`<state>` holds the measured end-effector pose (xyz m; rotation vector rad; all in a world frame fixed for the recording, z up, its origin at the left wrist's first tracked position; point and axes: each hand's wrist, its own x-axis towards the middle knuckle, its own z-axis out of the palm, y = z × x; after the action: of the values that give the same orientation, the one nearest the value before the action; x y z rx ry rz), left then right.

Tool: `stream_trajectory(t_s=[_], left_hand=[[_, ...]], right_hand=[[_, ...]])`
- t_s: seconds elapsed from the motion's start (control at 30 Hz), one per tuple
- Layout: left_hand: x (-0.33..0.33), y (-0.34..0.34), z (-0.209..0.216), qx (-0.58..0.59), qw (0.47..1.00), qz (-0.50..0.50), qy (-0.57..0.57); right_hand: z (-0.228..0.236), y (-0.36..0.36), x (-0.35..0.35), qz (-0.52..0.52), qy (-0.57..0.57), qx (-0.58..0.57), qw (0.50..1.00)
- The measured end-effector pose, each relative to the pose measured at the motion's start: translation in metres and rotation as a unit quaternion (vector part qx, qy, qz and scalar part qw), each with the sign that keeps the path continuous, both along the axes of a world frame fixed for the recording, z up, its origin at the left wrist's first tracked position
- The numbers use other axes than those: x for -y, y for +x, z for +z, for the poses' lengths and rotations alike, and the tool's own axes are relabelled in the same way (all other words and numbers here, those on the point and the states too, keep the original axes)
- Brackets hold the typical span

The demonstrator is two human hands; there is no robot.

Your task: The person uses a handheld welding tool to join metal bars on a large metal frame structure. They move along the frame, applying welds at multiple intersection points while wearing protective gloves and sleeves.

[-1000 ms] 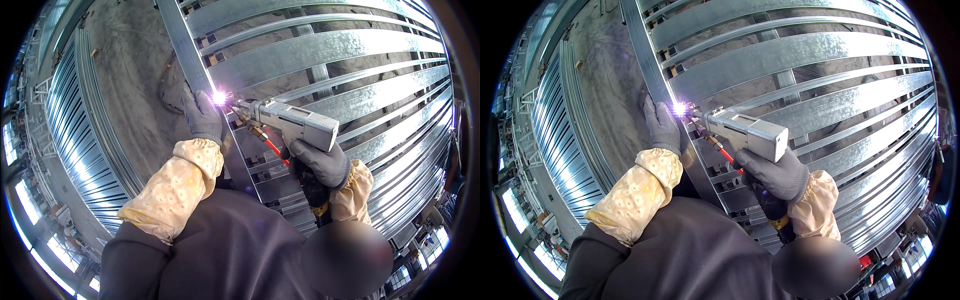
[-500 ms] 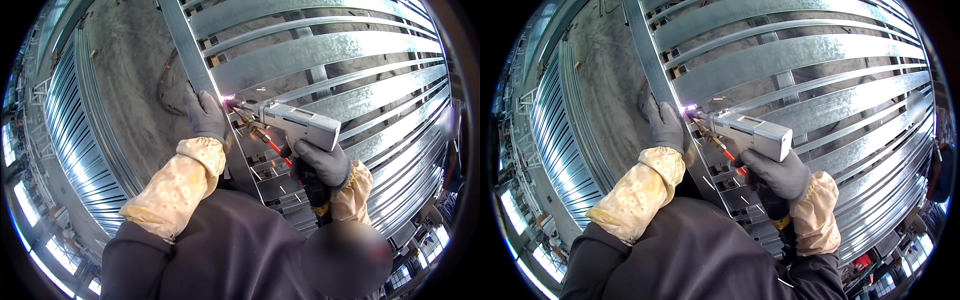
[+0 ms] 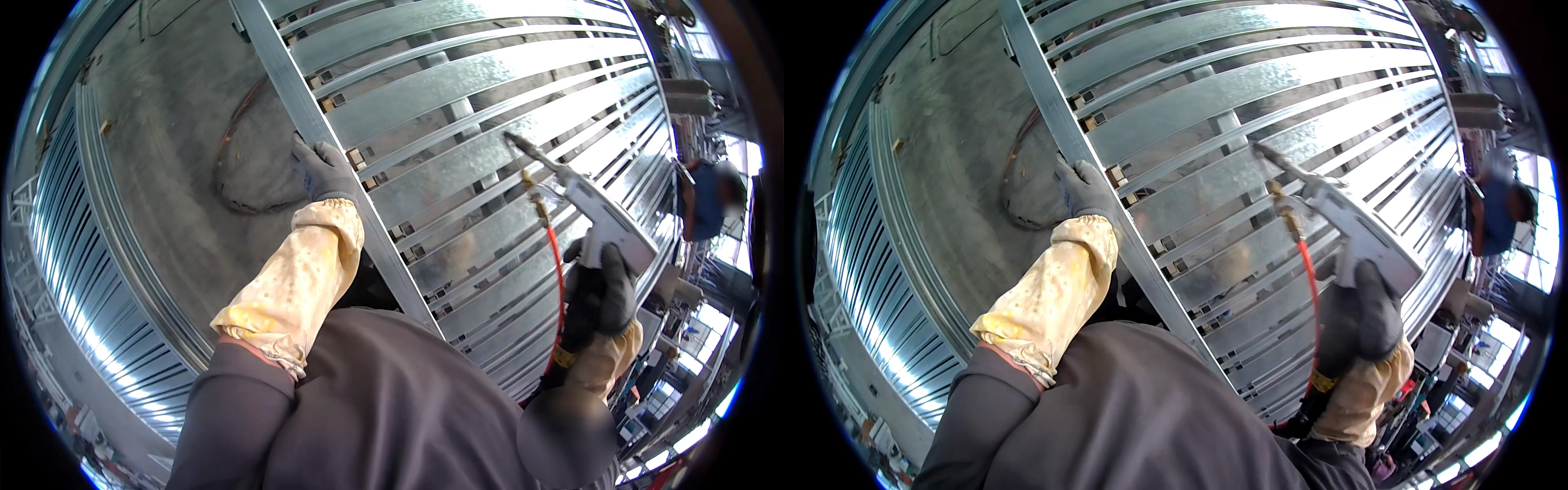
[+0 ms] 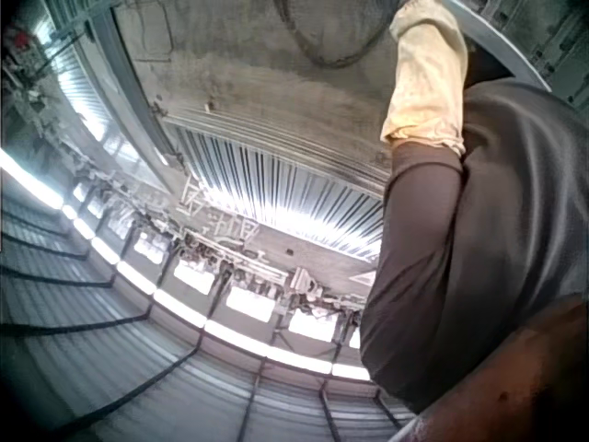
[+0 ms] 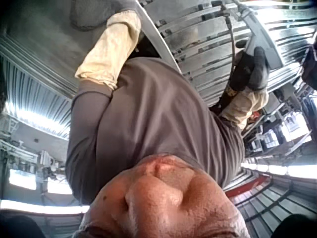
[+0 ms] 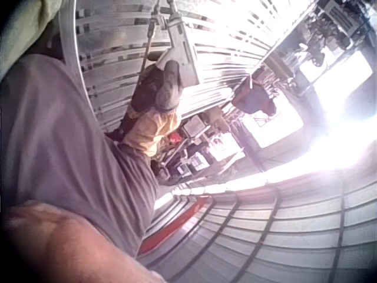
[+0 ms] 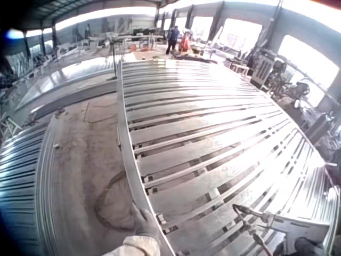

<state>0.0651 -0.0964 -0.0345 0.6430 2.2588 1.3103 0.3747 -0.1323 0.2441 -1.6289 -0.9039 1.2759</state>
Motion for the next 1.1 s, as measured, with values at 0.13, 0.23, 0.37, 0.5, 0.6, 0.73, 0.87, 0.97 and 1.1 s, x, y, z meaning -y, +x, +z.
stream_trajectory(t_s=[0.13, 0.23, 0.37, 0.5, 0.6, 0.73, 0.87, 0.97, 1.1], left_hand=[[0.000, 0.003, -0.013, 0.001, 1.000, 0.020, 0.024], [0.001, -0.011, -0.026, -0.092, 0.996, 0.007, 0.001], [0.004, -0.006, -0.016, -0.013, 0.999, -0.035, -0.022], [0.017, -0.003, 0.022, -0.256, 0.954, -0.154, -0.005], [-0.003, 0.003, 0.038, -0.350, 0.854, -0.374, -0.087], [-0.047, 0.024, 0.059, -0.380, 0.765, -0.462, -0.238], [-0.080, 0.048, 0.070, -0.428, 0.651, -0.530, -0.335], [-0.098, 0.051, 0.063, -0.463, 0.612, -0.547, -0.334], [-0.115, 0.050, 0.061, -0.484, 0.564, -0.576, -0.341]], right_hand=[[0.076, 0.024, 0.060, -0.082, 0.036, 0.063, 0.994], [0.096, 0.037, 0.091, -0.202, 0.141, 0.081, 0.966], [0.166, 0.099, 0.149, -0.214, 0.141, 0.189, 0.948], [0.158, 0.107, 0.157, -0.338, 0.201, 0.364, 0.844], [0.135, 0.134, 0.160, -0.215, 0.152, 0.373, 0.890], [0.075, 0.141, 0.121, -0.024, 0.051, 0.089, 0.994], [0.014, 0.110, 0.093, 0.032, 0.004, -0.005, 0.999], [-0.007, 0.098, 0.069, 0.115, -0.123, -0.080, 0.982], [-0.040, 0.061, 0.043, 0.078, -0.219, -0.124, 0.965]])
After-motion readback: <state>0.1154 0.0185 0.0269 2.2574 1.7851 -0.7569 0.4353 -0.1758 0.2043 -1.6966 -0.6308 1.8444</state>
